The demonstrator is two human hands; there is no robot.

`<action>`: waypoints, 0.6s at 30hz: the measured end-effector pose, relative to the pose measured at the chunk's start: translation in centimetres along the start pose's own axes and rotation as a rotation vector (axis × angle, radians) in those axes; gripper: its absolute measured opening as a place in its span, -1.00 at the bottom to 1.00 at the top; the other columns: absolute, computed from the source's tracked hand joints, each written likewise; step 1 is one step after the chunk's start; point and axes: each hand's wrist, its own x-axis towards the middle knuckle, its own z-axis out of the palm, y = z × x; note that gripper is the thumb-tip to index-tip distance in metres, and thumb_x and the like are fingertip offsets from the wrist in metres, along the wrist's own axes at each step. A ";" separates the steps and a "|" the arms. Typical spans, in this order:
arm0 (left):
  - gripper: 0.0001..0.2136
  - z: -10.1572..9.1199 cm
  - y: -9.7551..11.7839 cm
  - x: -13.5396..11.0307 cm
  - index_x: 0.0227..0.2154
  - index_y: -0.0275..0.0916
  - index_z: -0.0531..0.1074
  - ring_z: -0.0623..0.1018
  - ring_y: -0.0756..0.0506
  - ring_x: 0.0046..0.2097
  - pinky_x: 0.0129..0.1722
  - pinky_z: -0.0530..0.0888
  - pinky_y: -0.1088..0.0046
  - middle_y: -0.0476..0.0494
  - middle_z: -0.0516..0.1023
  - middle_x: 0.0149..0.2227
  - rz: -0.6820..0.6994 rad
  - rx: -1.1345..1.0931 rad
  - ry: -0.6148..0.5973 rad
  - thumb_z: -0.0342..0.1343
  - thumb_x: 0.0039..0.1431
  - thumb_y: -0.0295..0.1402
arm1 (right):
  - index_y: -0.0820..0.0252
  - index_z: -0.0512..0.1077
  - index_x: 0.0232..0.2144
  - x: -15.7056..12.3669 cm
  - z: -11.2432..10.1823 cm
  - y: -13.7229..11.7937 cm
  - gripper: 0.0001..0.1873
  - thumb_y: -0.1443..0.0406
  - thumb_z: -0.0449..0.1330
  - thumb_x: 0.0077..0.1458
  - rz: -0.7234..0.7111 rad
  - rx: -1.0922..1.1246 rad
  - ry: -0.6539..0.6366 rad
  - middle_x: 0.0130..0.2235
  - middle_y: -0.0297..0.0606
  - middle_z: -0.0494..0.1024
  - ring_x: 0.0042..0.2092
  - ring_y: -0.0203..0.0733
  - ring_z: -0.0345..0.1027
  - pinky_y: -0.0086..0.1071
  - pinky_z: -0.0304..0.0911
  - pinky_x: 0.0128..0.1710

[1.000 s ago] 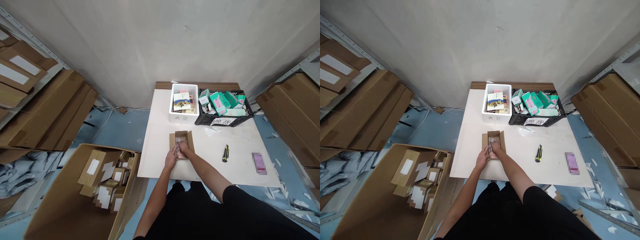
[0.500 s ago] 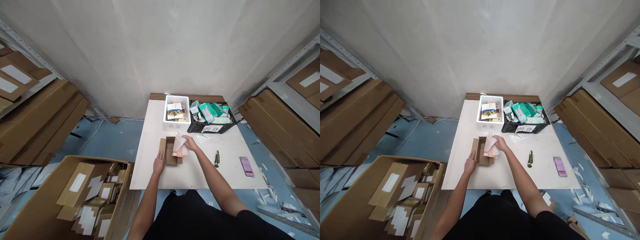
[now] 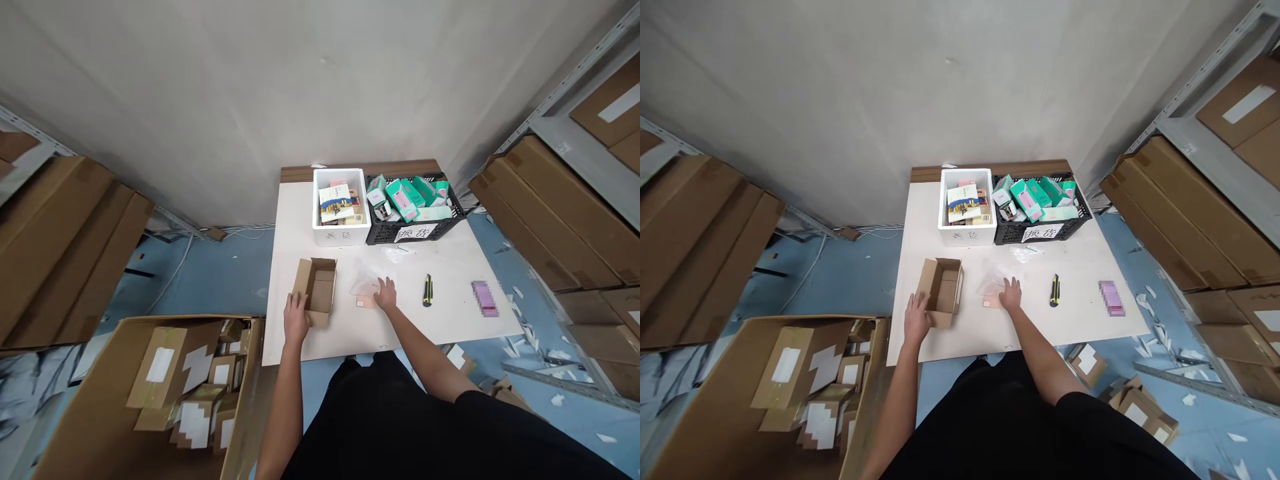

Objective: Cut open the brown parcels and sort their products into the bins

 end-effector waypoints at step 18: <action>-0.41 7.3 13.8 4.5 0.31 -0.21 0.39 0.39 -0.19 0.35 0.40 0.33 0.13 -0.23 0.47 0.31 0.128 -0.404 -0.164 -0.03 0.22 -0.60 | 0.22 0.06 0.49 0.4 3.4 -5.5 -0.13 0.47 0.08 0.14 -0.643 0.107 -0.211 0.43 0.00 0.25 0.41 0.06 0.09 -0.07 0.08 0.38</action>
